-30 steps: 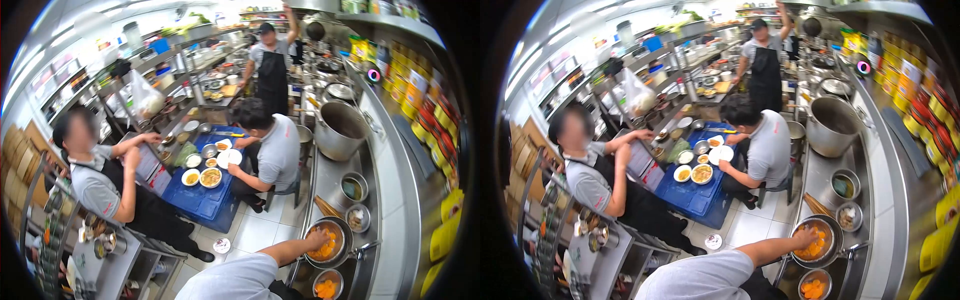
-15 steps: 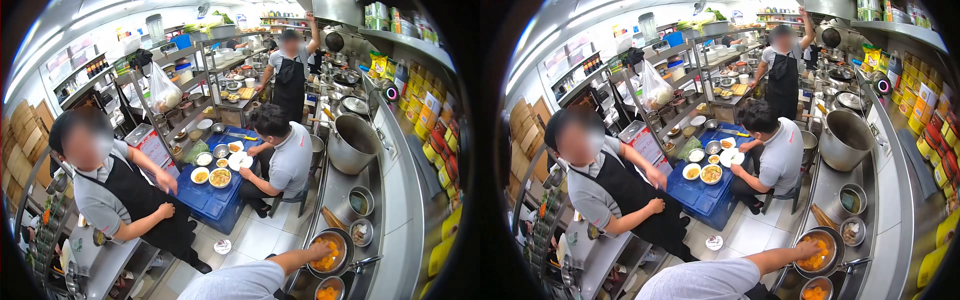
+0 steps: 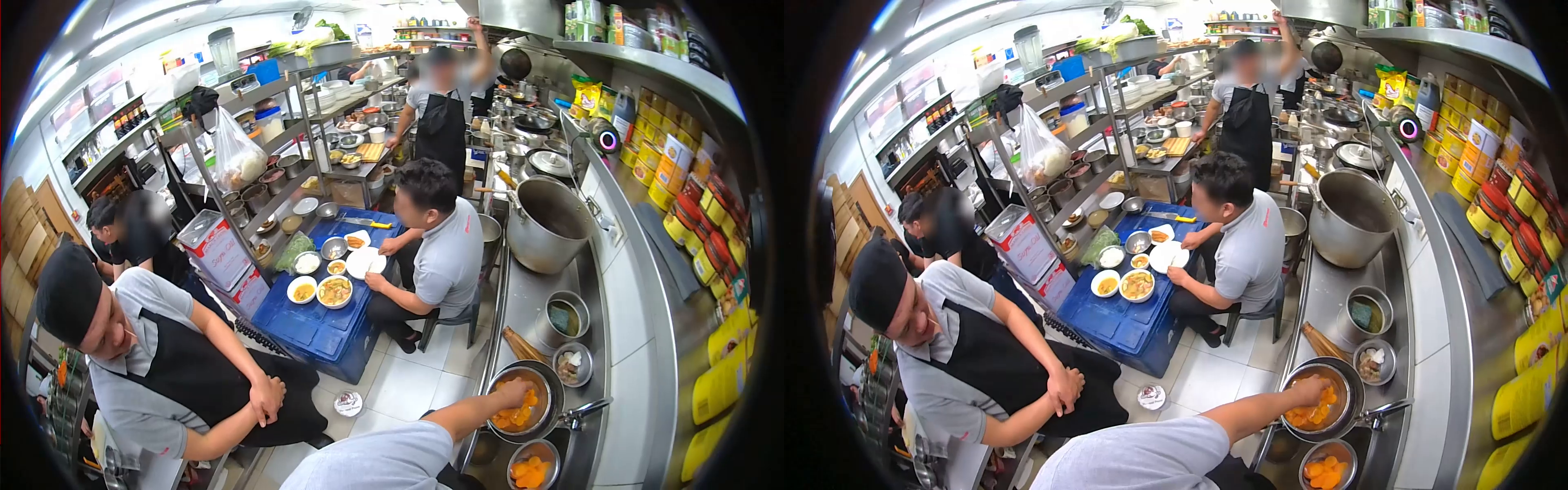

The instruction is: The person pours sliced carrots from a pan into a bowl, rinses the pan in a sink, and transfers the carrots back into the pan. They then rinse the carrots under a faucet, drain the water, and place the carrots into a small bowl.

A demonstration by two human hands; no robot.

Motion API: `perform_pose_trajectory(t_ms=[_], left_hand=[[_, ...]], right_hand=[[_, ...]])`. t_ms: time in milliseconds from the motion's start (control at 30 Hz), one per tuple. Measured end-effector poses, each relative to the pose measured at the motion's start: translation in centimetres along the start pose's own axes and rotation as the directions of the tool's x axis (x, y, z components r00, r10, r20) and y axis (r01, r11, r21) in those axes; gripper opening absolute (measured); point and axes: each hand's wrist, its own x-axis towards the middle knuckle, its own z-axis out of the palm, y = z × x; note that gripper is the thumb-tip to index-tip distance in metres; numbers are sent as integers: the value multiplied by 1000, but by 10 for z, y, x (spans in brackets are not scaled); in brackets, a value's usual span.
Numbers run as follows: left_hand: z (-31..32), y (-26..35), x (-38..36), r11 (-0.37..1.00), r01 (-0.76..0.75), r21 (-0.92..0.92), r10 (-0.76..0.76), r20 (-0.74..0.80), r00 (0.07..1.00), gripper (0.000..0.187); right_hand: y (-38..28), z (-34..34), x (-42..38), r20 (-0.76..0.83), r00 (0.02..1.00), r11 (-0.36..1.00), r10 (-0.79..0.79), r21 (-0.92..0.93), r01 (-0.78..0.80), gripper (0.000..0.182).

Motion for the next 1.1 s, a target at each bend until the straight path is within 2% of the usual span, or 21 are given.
perform_pose_trajectory(t_ms=[67,100,133,167,200,267,400,467,533,600,633,700,733,800,900,967,1000,1067,1100], left_hand=[[5,-3,10,983,-35,-182,15,-112,994,51],[8,-3,13,983,-37,-181,18,-109,994,51],[4,3,14,960,-36,-277,2,-122,993,49],[-1,9,14,928,-36,-371,-15,-132,991,47],[-5,15,13,928,-39,-370,-10,-130,991,47],[-11,25,14,857,-92,-506,26,-136,990,46],[-52,60,-15,786,-161,-597,103,-130,986,44],[-72,77,-38,751,-313,-582,257,-179,950,44],[-72,86,-56,784,-283,-552,253,-132,958,47],[-69,96,-79,731,-391,-560,421,-82,903,47],[-64,98,-87,732,-391,-558,418,-86,905,47],[-51,101,-103,801,-440,-406,515,93,852,45],[-50,102,-113,803,-438,-405,511,89,855,45],[-47,103,-133,827,-523,-208,551,107,828,44],[-33,96,-145,871,-458,-179,482,126,867,43],[-38,97,-150,887,-459,-49,459,189,868,43],[-41,98,-154,896,-441,-48,442,178,879,43],[-47,101,-157,864,-496,81,482,150,864,46],[-46,100,-156,845,-517,139,502,127,855,43]], right_hand=[[-7,2,4,-7,1000,1000,-4,20,4,31],[-6,4,7,-17,997,997,-79,23,79,31],[-13,3,10,-27,988,988,-152,24,153,30],[-20,2,11,-31,988,988,-149,24,150,30],[-27,0,12,-21,986,986,-166,17,166,31],[-57,-6,19,-4,980,980,-201,7,201,32],[-91,-11,26,42,973,974,-225,18,224,33],[-76,-2,26,72,973,975,-220,42,217,33],[-26,23,24,86,975,969,-203,159,188,29],[-28,28,26,108,966,961,-236,174,215,28],[-35,29,27,125,957,955,-260,182,236,27],[-48,32,27,126,957,954,-261,186,236,27],[-56,34,27,125,958,955,-258,186,233,27],[-68,36,26,128,959,956,-252,185,227,27],[-68,47,24,170,947,949,-274,206,238,28],[-63,57,21,71,975,946,-212,264,187,27],[-59,57,20,90,970,943,-224,272,193,27],[-105,38,25,-4,941,933,-337,129,335,28],[-91,43,24,-4,941,932,-337,138,335,28]])
